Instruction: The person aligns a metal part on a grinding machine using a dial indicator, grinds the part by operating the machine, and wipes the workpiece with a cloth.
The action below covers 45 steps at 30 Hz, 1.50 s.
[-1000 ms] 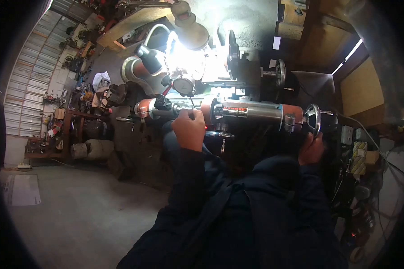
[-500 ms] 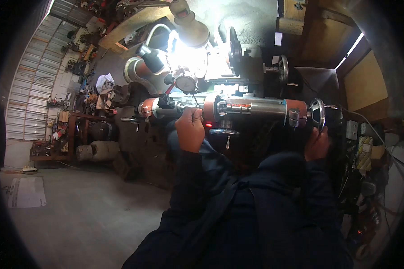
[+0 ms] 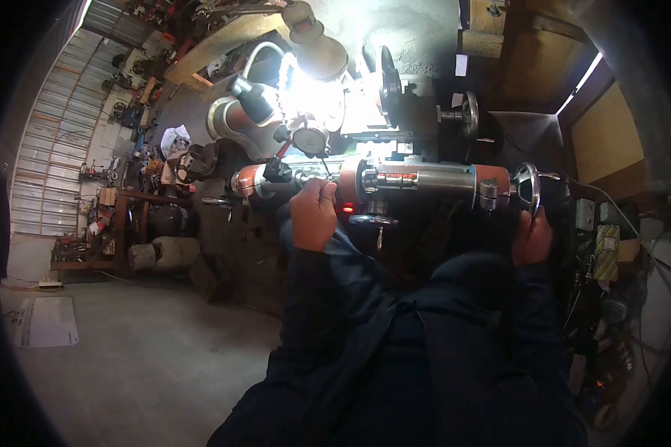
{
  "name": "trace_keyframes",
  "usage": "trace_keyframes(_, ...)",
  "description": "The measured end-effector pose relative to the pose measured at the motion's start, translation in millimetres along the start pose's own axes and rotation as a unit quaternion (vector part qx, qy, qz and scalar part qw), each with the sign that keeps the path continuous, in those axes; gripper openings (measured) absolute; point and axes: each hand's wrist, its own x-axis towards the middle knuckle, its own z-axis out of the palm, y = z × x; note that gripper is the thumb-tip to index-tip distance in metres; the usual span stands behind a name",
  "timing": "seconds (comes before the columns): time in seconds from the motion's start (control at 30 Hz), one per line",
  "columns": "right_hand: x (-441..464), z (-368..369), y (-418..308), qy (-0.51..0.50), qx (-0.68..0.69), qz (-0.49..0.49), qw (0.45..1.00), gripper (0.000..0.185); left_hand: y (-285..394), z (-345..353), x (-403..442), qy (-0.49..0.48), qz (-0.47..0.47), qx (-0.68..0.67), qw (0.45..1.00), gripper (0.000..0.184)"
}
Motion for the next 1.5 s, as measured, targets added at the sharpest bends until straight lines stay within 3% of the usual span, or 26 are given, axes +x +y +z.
trace_keyframes(0.07, 4.8, -16.4, 14.4, -0.039, 0.038, -0.008, 0.998, 0.037, -0.5, -2.4, 0.9, -0.008, 0.009, -0.003, 1.000, 0.020)
trace_keyframes(0.13, 16.9, -27.4, 8.3, -0.003, 0.041, -0.045, 0.998, 0.033, -3.7, -3.2, 1.4, -0.011, 0.017, -0.010, 1.000, 0.019)
trace_keyframes(0.2, 41.5, -29.3, -3.4, 0.110, 0.006, -0.110, 0.988, 0.030, -6.7, -3.7, 1.4, -0.013, 0.023, -0.010, 1.000, 0.019)
trace_keyframes(0.3, 71.0, -41.3, -17.5, 0.093, -0.130, -0.136, 0.978, 0.026, -3.4, -5.0, 0.7, -0.001, 0.025, 0.004, 1.000, 0.018)
trace_keyframes(0.47, 84.4, -41.2, 21.3, -0.018, -0.022, -0.090, 0.996, 0.021, -5.2, 12.6, -10.8, 0.100, 0.058, 0.073, 0.991, 0.020)
trace_keyframes(0.57, 86.3, -41.6, 22.2, -0.037, 0.022, -0.066, 0.997, 0.020, -3.6, 25.2, -18.4, 0.116, -0.073, -0.040, 0.990, 0.015)
trace_keyframes(0.77, 86.6, -39.5, 25.1, -0.045, 0.052, -0.074, 0.995, 0.016, 19.5, -6.6, -7.1, 0.235, -0.074, -0.057, 0.968, 0.020)
trace_keyframes(0.8, 88.0, -36.5, 27.5, -0.043, 0.056, -0.073, 0.995, 0.015, 11.6, -12.5, -6.2, 0.243, -0.028, 0.003, 0.970, 0.020)
trace_keyframes(0.87, 92.5, -29.8, 36.7, -0.082, 0.095, -0.038, 0.991, 0.017, -19.3, -19.8, -12.7, 0.254, 0.067, 0.122, 0.957, 0.019)
trace_keyframes(1.0, 86.7, -14.1, 80.4, -0.141, 0.065, -0.023, 0.988, 0.024, -75.8, -14.2, -41.9, 0.197, -0.013, 0.186, 0.962, 0.017)
trace_keyframes(1.13, 62.4, -14.4, 115.4, -0.217, 0.062, 0.080, 0.971, 0.024, -76.9, -12.1, -48.1, 0.222, 0.020, 0.214, 0.951, 0.017)
trace_keyframes(1.17, 56.5, -17.4, 118.8, -0.219, 0.008, 0.092, 0.971, 0.023, -77.3, -12.9, -48.6, 0.224, 0.017, 0.215, 0.950, 0.016)
trace_keyframes(1.27, 46.4, -35.9, 120.1, -0.282, 0.075, 0.030, 0.956, 0.023, -80.8, -16.2, -50.4, 0.229, 0.010, 0.216, 0.949, 0.016)
trace_keyframes(1.37, 50.7, -64.5, 77.4, -0.366, -0.043, 0.079, 0.926, 0.021, -81.8, -18.0, -53.9, 0.236, 0.001, 0.211, 0.949, 0.016)
trace_keyframes(1.47, 43.5, -77.1, 39.3, -0.281, 0.160, 0.121, 0.939, 0.019, -79.4, -19.1, -55.5, 0.249, -0.007, 0.216, 0.944, 0.016)
trace_keyframes(1.5, 46.7, -80.1, 35.3, -0.277, 0.170, 0.117, 0.939, 0.019, -78.9, -19.6, -56.1, 0.252, -0.012, 0.219, 0.942, 0.016)
